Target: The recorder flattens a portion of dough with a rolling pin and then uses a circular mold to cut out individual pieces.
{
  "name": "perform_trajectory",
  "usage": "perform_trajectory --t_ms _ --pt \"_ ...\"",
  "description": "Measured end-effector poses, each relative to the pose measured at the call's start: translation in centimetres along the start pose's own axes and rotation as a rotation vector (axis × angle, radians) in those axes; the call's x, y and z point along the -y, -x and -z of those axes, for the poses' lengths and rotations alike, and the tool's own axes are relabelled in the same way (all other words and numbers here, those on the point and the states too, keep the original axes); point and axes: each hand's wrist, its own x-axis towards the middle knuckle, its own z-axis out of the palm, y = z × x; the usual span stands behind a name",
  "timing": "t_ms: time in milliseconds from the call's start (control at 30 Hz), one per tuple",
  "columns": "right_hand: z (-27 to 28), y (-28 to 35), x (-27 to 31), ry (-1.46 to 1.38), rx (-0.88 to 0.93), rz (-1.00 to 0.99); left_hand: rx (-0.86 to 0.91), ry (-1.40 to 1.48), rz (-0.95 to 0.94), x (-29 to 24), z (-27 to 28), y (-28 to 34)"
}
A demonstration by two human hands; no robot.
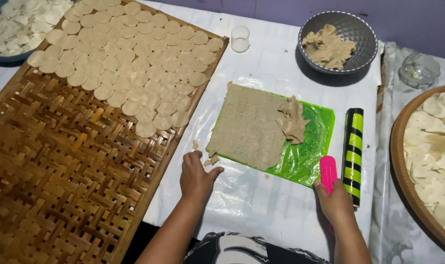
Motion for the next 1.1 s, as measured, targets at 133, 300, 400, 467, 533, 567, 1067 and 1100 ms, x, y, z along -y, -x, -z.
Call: perform_trajectory --t_ms 133,300,400,467,533,567,1067,1100 --pt "1.0 1.7 0.7 0.049 0.009 -0.033 -0.138 0.038 -0.138 1.5 -1.8 -1.4" --pt "3.4 3.7 1.8 -0.095 -0.07 0.009 -0.113 0.413 0.028 0.8 0.1 -2.4" --pt "5.3 4.5 2.4 -0.104 -0.129 -0.097 -0.105 0.564 -0.113 -2.5 -0.3 -3.3" --pt "5.9 4.0 1.5 -0.124 -0.2 -0.121 -0.06 0.605 -0.327 -5.5 -2.6 -4.1" --pt "5.8 2.6 -1.1 -0.144 -0.28 -0.147 -0.013 0.65 -0.547 -8.9 -5.1 -4.8" --pt "5.4 1.5 -3.1 -0.1 -0.357 -0.047 0.03 0.621 -0.604 -10.5 -6.3 -5.2" --pt "12.7 -1.5 -3.4 0.511 -0.721 -0.009 0.159 0.161 -0.898 -15.3 -14.9 -7.4" --pt "12.8 -1.0 -1.5 0.703 -0.828 0.059 0.194 0.184 -0.862 -15.0 -14.7 -7.3"
